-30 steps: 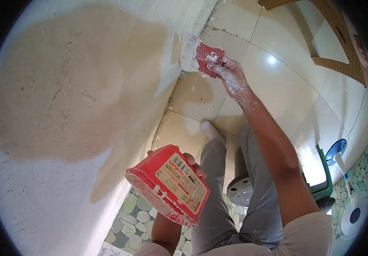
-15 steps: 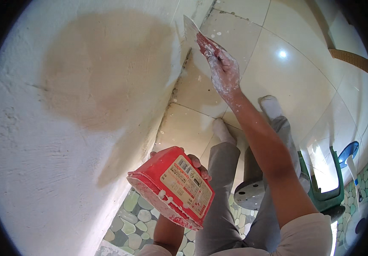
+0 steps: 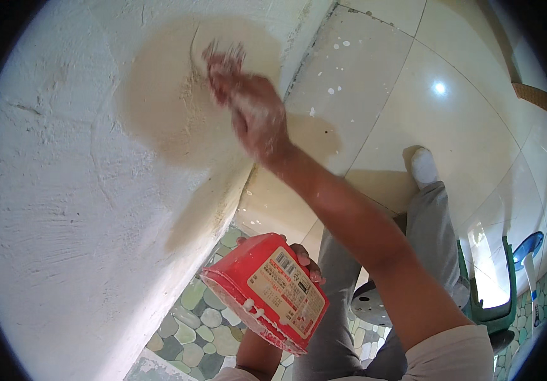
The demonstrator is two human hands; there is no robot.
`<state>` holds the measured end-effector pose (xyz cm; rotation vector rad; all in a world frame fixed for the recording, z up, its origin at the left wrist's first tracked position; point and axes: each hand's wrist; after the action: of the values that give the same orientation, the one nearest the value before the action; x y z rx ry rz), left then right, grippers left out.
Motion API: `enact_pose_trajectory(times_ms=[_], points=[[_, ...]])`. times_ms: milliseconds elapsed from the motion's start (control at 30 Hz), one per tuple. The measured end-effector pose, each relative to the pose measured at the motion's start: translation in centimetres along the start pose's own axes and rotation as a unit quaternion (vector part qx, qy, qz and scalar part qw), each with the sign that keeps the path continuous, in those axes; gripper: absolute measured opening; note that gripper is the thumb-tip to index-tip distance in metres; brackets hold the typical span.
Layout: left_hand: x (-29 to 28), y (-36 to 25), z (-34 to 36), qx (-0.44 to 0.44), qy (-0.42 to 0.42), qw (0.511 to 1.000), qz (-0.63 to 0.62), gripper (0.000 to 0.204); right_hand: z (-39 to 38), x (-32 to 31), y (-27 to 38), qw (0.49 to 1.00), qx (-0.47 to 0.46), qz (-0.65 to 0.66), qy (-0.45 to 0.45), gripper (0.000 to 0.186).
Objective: The recorder is mixing plaster in a plastic container and applying it to a wall using a small brush to patch surfaces.
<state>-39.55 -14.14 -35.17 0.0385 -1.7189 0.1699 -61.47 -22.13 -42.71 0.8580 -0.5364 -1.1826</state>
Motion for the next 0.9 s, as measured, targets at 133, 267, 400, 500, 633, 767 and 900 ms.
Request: enact_pose_trajectory(times_ms=[133, 267, 400, 500, 633, 767, 900], points=[[-0.4, 0.0, 0.0, -0.006, 0.002, 1.000, -0.014, 0.077, -6.3, 0.6, 2.4, 0.994, -0.015, -0.024, 0.101, 0.052], [-0.6, -0.7, 0.2, -0.005, -0.003, 1.000, -0.017, 0.077, -9.0, -0.4, 2.6, 0.984, 0.008, -0.001, 0.181, 0.050], [-0.6, -1.1, 0.5, -0.010, 0.000, 1.000, -0.017, 0.078, -4.6, -2.0, 0.3, 0.999, 0.032, 0.021, 0.023, 0.046], [-0.1, -0.7, 1.6, -0.014, -0.004, 1.000, -0.026, 0.079, 0.7, -1.6, -2.4, 0.998, 0.027, -0.017, -0.046, 0.047], [-1.0, -0.6, 1.6, -0.019, 0.014, 0.999, -0.035, 0.081, -0.7, 1.8, -0.3, 0.999, 0.031, -0.013, -0.021, 0.054], [-0.2, -0.8, 1.6, -0.017, 0.019, 0.999, -0.022, 0.078, -4.1, 3.4, 1.6, 0.999, 0.019, 0.032, 0.037, 0.057], [0.3, -0.6, 1.9, -0.020, 0.019, 1.000, -0.014, 0.076, -9.8, 4.2, 4.1, 0.981, 0.046, 0.036, 0.183, 0.050]])
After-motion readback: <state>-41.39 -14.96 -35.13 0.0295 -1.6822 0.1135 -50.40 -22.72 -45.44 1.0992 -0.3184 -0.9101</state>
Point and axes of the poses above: each hand's wrist, its own z-axis towards the middle knuckle, its own x-axis out of the palm, y = z × x, and after that the axes turned 8 degrees about y, right-handed
